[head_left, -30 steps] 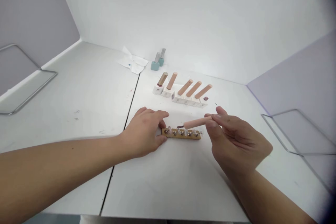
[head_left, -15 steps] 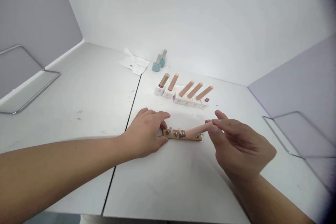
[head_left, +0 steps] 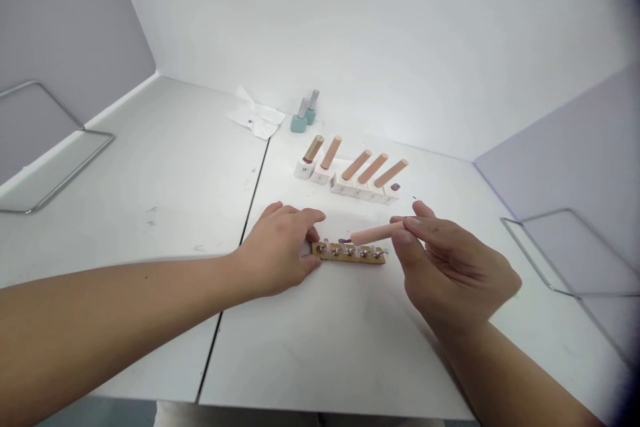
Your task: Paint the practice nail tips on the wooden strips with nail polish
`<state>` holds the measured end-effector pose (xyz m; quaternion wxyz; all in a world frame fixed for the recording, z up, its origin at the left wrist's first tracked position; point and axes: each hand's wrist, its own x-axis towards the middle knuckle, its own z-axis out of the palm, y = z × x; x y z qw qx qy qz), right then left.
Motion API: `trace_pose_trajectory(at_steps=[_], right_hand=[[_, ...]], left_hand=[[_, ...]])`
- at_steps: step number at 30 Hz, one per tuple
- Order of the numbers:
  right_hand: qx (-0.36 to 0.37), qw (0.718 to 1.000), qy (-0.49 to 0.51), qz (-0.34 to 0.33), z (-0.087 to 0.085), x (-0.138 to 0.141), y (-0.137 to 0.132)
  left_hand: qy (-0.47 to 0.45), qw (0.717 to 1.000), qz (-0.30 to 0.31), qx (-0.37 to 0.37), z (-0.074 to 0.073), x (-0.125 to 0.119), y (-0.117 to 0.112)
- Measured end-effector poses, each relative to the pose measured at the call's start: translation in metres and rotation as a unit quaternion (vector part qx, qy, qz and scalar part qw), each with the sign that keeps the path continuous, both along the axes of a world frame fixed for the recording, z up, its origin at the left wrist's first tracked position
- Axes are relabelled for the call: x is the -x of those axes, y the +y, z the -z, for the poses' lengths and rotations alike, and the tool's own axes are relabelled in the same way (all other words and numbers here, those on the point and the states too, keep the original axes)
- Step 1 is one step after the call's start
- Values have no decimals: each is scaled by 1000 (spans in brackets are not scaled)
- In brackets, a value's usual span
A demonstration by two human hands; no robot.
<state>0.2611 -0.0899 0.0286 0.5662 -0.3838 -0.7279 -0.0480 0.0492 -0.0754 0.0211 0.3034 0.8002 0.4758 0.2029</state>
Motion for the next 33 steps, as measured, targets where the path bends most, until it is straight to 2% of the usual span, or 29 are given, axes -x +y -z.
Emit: trace_pose_trajectory(at_steps=[13,17,23,28,33], right_hand=[[-20,999,-9,-43,-6,-3,-3],[-36,999,23,-23,-6,-2,-3],[-4,1000,20,10,-3,-1,-2],[20,1000,-5,-2,-4,-4,-4],[6,1000,26,-1,-2,-4,-5]], left_hand=[[2,1000,2,-1,-1,1,0],[2,1000,7,-3,-3,0,0],[5,1000,1,5,-3,0,0],[3,1000,1,8,-2,1,0],[4,1000,4,1,-2,0,0]])
